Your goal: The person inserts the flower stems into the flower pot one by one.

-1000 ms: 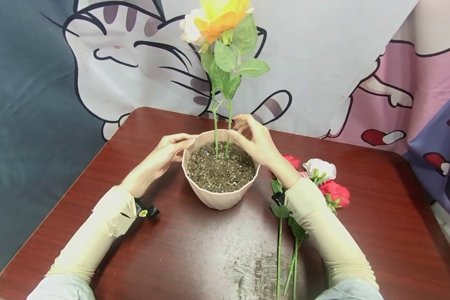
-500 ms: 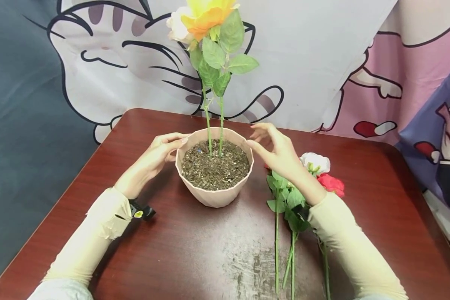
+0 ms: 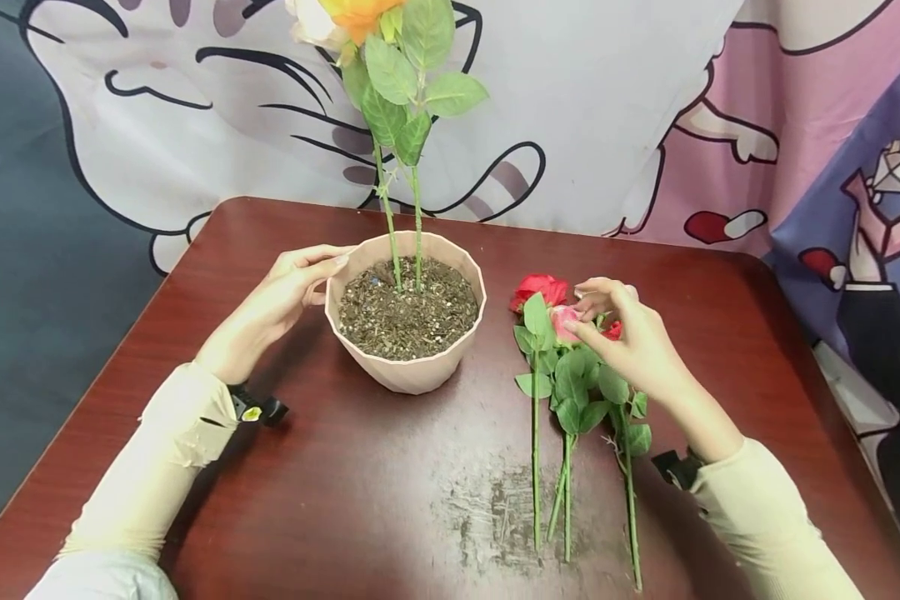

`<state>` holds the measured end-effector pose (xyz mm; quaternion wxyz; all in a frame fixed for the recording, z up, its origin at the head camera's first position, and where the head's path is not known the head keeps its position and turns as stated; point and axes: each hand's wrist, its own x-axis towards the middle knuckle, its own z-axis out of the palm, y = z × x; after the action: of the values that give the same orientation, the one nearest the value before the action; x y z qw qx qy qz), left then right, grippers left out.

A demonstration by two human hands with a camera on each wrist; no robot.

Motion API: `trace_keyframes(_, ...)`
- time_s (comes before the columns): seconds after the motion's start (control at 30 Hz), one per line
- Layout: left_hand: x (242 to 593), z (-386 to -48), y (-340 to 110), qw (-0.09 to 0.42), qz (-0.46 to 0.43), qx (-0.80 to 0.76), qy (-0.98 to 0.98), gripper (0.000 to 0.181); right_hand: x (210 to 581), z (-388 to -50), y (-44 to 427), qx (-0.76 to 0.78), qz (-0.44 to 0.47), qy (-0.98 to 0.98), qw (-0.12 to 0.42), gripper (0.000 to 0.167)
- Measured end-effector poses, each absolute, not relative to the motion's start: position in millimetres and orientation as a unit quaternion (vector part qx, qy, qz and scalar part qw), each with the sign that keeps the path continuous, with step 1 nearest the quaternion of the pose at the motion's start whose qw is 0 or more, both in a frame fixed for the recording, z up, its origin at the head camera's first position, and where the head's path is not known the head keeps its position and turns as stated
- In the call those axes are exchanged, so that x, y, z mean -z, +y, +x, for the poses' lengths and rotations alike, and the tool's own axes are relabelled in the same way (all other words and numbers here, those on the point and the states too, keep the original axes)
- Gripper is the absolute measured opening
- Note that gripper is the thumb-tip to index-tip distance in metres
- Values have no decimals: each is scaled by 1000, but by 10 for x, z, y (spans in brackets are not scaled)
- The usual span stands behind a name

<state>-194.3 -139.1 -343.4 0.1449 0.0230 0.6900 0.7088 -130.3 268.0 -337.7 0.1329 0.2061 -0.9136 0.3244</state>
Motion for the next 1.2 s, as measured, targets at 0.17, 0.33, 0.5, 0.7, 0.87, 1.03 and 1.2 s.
trace_keyframes(0.17,3413,-1975,-1387,133,20,-715,686,32,3347,-1062,2702,-262,193,-937,131,63)
trace_keyframes(0.33,3418,-1987,-1394,129,16,-718,684,30,3441,-813,2601,-256,177,-947,76,49)
trace_keyframes(0.5,3421,-1991,-1406,129,18,-719,683,31,3719,-626,2454,-267,177,-947,26,44)
trace_keyframes(0.7,3421,-1997,-1406,133,21,-720,681,30,3936,-475,2335,-287,150,-945,-44,36)
trace_keyframes(0.87,3430,-1979,-1409,135,20,-719,682,29,3990,-439,2256,-276,115,-952,-64,33)
trace_keyframes(1.03,3443,-1969,-1395,139,23,-720,680,29,4004,-420,2210,-274,68,-952,-118,28)
trace_keyframes(1.2,3456,-1959,-1384,141,25,-717,683,29,4023,-400,2201,-304,54,-937,-163,23)
